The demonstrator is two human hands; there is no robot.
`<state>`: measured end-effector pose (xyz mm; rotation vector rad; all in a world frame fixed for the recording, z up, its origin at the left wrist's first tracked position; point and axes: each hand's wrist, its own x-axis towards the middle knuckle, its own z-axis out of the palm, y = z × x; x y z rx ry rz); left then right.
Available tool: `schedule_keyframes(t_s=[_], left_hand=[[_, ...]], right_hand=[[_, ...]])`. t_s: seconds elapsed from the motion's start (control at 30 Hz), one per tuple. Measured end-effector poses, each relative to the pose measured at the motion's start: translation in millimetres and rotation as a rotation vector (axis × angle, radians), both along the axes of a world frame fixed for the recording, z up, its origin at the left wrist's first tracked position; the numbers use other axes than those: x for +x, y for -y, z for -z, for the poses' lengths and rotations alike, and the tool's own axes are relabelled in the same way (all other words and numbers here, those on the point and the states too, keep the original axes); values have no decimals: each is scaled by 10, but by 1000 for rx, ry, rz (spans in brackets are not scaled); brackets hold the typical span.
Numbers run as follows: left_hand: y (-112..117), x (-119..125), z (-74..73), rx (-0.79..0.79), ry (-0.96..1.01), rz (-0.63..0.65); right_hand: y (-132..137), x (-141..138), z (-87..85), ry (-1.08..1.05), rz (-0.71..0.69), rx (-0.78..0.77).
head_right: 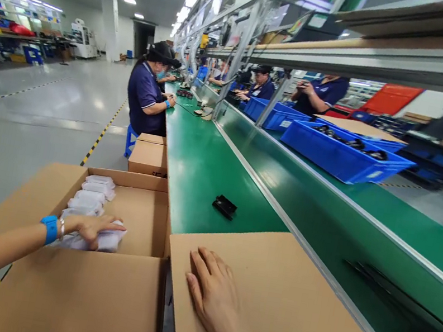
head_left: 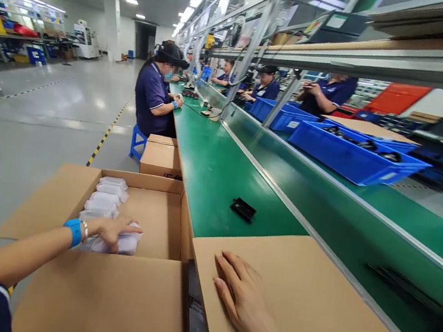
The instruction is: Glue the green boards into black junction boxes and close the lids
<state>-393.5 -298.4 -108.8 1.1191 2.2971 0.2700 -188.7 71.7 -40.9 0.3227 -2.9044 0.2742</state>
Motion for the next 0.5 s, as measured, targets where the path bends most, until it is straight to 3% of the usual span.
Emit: schedule_keyframes(t_s=[0.13, 0.23, 0.3, 0.37, 0.43, 0.5], left_hand=[[-12, 240, 49, 7, -117, -27], [-11, 154, -129, 57, -218, -90], [-150, 85, -424, 277, -265, -271], [-481, 173, -812, 615, -171, -402], [-1007, 465, -1187, 819, 128, -307], [-1653, 885, -1449, 872, 549, -187]], right_hand=[[77, 219, -208, 74, 31, -64], [79, 506, -429, 115, 51, -129], [87, 702, -580, 112, 81, -217], [115, 845, -733, 91, 112, -381], [142, 919, -878, 84, 140, -626], [120, 960, -990, 73, 171, -874]])
